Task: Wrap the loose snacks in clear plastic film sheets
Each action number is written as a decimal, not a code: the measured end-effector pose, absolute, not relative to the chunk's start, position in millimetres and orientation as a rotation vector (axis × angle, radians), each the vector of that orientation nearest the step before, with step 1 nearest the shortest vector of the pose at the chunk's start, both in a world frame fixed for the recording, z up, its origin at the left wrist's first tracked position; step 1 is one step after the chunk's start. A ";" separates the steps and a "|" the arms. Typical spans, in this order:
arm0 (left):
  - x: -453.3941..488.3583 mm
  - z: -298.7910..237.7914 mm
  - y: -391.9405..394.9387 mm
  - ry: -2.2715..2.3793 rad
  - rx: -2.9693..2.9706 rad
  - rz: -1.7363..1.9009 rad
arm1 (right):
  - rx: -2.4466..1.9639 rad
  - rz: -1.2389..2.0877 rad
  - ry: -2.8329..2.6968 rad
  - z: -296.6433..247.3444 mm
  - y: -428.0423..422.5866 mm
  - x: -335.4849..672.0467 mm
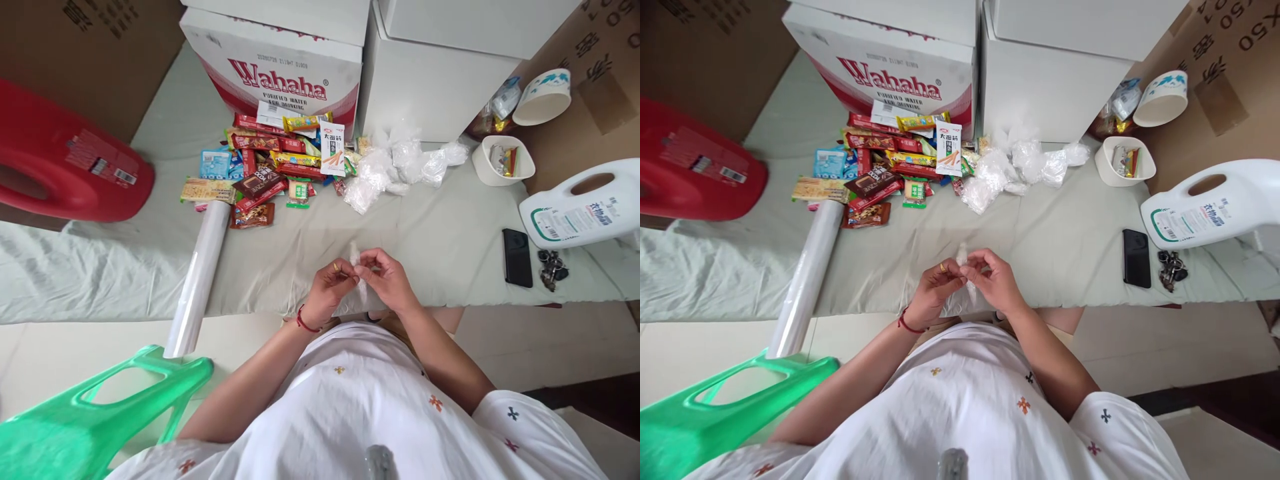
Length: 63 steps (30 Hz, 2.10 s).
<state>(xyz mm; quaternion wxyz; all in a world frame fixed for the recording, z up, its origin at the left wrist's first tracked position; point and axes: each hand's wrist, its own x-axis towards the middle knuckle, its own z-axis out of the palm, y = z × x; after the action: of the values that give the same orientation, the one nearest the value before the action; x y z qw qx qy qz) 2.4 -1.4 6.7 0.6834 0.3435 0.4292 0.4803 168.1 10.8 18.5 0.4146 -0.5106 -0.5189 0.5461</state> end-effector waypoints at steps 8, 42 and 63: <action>0.4 13.2 11.6 1.069 0.666 1.115 | -1.288 1.087 -1.601 13.8 10.0 165.9; 16.0 32.7 16.0 0.964 0.305 1.346 | -1.143 0.552 -2.124 18.8 -25.3 180.7; 22.8 13.5 -13.3 1.039 0.572 1.001 | -1.428 0.938 -1.456 22.6 4.7 178.6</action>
<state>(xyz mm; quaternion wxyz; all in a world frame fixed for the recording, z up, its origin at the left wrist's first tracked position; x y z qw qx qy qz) 22.8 -13.3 13.5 0.7137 0.2582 0.4689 0.4517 178.6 4.7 22.6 0.4334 -0.5733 -0.5846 0.3765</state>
